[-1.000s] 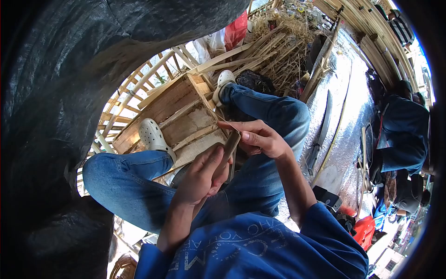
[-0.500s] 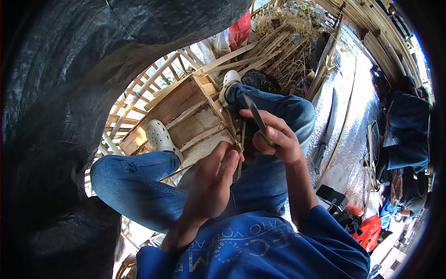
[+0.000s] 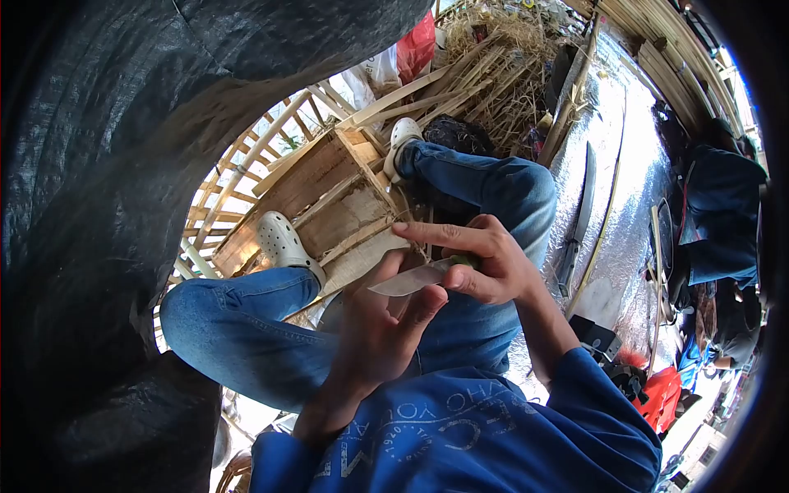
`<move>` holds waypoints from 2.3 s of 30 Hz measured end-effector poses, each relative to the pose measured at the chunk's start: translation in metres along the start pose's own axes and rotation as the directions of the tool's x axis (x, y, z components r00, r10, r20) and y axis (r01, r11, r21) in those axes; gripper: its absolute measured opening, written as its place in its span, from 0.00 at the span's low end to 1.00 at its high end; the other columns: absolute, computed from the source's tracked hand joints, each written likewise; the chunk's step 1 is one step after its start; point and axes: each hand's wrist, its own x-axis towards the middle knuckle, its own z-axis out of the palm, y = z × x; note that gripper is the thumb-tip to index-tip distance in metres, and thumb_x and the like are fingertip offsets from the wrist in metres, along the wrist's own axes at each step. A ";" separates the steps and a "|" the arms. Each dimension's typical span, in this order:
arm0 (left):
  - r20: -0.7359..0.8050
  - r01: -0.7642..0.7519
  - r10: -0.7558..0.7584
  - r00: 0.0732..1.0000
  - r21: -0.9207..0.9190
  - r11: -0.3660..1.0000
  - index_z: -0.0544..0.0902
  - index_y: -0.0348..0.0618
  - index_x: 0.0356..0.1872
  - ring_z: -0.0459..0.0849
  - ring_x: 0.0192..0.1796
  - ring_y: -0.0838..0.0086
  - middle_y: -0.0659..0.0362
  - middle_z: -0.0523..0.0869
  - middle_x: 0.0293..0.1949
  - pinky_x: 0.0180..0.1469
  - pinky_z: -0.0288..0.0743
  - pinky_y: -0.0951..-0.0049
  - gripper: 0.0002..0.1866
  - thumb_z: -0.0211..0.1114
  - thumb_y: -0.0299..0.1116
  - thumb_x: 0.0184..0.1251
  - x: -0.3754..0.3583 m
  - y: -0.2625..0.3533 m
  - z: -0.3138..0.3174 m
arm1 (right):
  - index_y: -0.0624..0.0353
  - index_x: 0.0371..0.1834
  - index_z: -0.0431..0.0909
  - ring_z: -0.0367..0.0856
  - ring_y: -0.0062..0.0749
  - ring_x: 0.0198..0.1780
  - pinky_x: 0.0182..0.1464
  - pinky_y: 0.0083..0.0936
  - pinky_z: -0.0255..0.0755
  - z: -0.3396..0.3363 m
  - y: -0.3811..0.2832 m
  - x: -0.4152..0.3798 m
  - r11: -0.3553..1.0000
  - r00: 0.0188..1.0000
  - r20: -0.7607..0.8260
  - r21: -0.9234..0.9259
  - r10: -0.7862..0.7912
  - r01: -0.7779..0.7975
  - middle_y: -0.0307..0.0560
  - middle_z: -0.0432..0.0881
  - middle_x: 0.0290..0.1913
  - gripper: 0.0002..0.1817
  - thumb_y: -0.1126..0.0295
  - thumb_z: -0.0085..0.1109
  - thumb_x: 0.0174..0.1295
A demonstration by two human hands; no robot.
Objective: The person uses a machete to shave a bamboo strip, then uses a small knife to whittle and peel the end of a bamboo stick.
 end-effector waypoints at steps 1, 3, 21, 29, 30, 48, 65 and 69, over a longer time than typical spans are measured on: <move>-0.004 -0.015 0.015 1.000 0.013 1.000 0.79 0.36 0.39 0.77 0.30 0.76 0.60 0.78 0.26 0.32 0.69 0.73 0.29 0.57 0.59 0.63 0.000 0.000 0.000 | 0.68 0.56 0.74 0.84 0.33 0.23 0.23 0.21 0.71 -0.002 -0.001 0.000 1.000 1.000 0.013 -0.002 -0.003 0.003 0.51 0.85 0.32 0.38 0.40 0.48 0.62; -0.005 -0.030 0.030 1.000 0.027 0.999 0.80 0.36 0.39 0.77 0.29 0.76 0.60 0.78 0.26 0.32 0.69 0.73 0.29 0.57 0.59 0.63 0.001 -0.001 0.000 | 0.60 0.58 0.74 0.82 0.36 0.22 0.24 0.23 0.70 -0.004 -0.001 -0.003 1.000 1.000 0.006 0.013 0.027 -0.027 0.51 0.85 0.35 0.32 0.44 0.51 0.61; -0.060 -0.053 0.084 0.995 0.401 0.915 0.77 0.33 0.33 0.80 0.25 0.52 0.49 0.78 0.20 0.29 0.70 0.61 0.18 0.47 0.39 0.73 0.006 -0.006 0.006 | 0.51 0.54 0.79 0.80 0.37 0.21 0.25 0.27 0.68 -0.005 0.005 0.005 1.000 1.000 0.019 0.005 0.011 -0.011 0.51 0.84 0.30 0.21 0.53 0.56 0.62; -0.178 0.100 -0.036 0.983 0.363 0.926 0.77 0.33 0.29 0.81 0.23 0.59 0.51 0.79 0.19 0.27 0.71 0.66 0.21 0.46 0.40 0.74 0.011 -0.015 0.008 | 0.58 0.55 0.77 0.79 0.30 0.19 0.23 0.22 0.67 -0.013 -0.008 0.008 0.973 0.972 0.076 -0.076 0.222 -0.217 0.50 0.84 0.27 0.25 0.52 0.55 0.62; -0.176 0.098 -0.035 0.984 0.365 0.926 0.77 0.33 0.29 0.81 0.23 0.59 0.51 0.79 0.19 0.27 0.71 0.66 0.21 0.46 0.40 0.74 0.012 -0.009 0.011 | 0.55 0.56 0.76 0.80 0.34 0.21 0.26 0.25 0.69 -0.016 -0.009 0.011 0.962 0.966 0.078 -0.145 0.245 -0.232 0.53 0.83 0.27 0.24 0.52 0.52 0.64; 0.029 0.157 -0.156 0.987 -0.061 0.986 0.74 0.36 0.33 0.63 0.16 0.86 0.66 0.68 0.15 0.17 0.52 0.80 0.37 0.46 0.68 0.63 0.005 -0.005 -0.007 | 0.54 0.62 0.71 0.85 0.40 0.35 0.39 0.26 0.74 -0.003 0.003 -0.001 0.988 0.994 0.054 0.117 0.092 -0.098 0.55 0.82 0.47 0.27 0.51 0.50 0.64; 0.149 0.256 -0.215 0.965 -0.361 0.897 0.73 0.37 0.36 0.57 0.16 0.92 0.72 0.63 0.16 0.17 0.46 0.86 0.44 0.53 0.77 0.48 0.000 -0.001 -0.018 | 0.49 0.62 0.72 0.80 0.44 0.24 0.29 0.31 0.71 -0.004 -0.036 0.008 0.980 0.980 0.038 -0.037 0.198 -0.196 0.55 0.83 0.36 0.26 0.51 0.54 0.62; 0.136 0.247 -0.213 0.968 -0.339 0.908 0.73 0.37 0.37 0.58 0.16 0.91 0.73 0.63 0.15 0.17 0.47 0.86 0.43 0.53 0.77 0.49 0.000 0.001 -0.017 | 0.49 0.62 0.72 0.79 0.44 0.22 0.29 0.31 0.71 -0.001 -0.033 0.009 0.988 0.989 0.000 -0.029 0.151 -0.151 0.54 0.83 0.31 0.26 0.52 0.54 0.62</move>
